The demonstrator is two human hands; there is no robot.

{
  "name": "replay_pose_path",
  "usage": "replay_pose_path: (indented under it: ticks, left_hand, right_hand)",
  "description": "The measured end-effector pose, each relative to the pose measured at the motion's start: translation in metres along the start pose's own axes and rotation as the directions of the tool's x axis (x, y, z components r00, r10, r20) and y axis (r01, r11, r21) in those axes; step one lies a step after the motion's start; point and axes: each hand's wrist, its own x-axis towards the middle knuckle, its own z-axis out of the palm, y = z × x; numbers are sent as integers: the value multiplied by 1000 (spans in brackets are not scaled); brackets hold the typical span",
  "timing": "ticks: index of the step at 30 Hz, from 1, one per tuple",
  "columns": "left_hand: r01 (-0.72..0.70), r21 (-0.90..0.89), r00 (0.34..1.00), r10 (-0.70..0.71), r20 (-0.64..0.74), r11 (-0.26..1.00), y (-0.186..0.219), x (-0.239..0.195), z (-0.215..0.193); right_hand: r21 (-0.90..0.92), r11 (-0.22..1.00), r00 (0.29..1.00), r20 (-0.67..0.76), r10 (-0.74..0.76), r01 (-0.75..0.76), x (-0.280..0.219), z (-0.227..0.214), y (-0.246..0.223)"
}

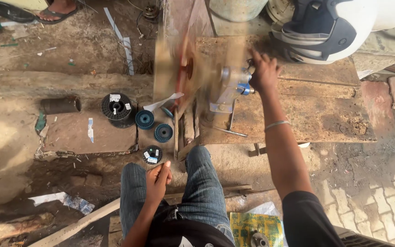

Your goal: Using a manual winding machine to wind copper wire onto a bobbin to create electromagnetic coils.

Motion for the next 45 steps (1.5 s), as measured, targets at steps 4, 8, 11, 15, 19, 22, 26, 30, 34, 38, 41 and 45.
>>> replay_pose_path:
  ticks: [4,8,11,15,19,22,26,30,34,38,41,45]
  left_hand:
    - [12,4,1000,-12,18,1000,3,4,0]
    - [51,-54,999,-51,16,997,0,0,3]
    - [55,15,998,-55,3,998,12,-1,4]
    - [7,-27,1000,-7,28,1000,11,-6,5]
    - [-34,-42,999,35,11,999,6,-5,4]
    - [-46,-22,999,46,7,999,13,-9,4]
    - [-20,-134,999,26,43,991,-7,-9,-1]
    - [12,-140,998,-3,65,990,1,-7,1]
    - [25,-74,998,-20,62,997,-5,-3,2]
    - [52,-94,997,-47,58,994,-12,-5,-2]
    - [31,-61,997,-27,70,998,1,-2,-2]
    - [49,-110,997,-42,65,993,-8,-5,-3]
  right_hand:
    - [-98,995,966,258,13,13,-27,54,17]
    - [-83,996,931,362,46,-17,-80,48,6]
    - [19,999,980,194,-51,48,-136,11,-10]
    - [51,990,990,30,-136,134,-180,-46,-18]
    - [37,993,991,-82,-104,108,-194,-80,-6]
    - [22,987,961,-233,-148,158,-184,-102,2]
    - [34,988,933,-334,-131,151,-130,-127,8]
    - [25,991,926,-359,-115,132,-71,-118,7]
    - [-42,995,863,-495,-104,95,-25,-97,0]
    - [144,988,945,-328,-4,54,-7,-104,-32]
    - [68,998,997,-79,9,-4,-9,-68,-24]
    - [-96,993,998,8,-64,65,-18,74,37]
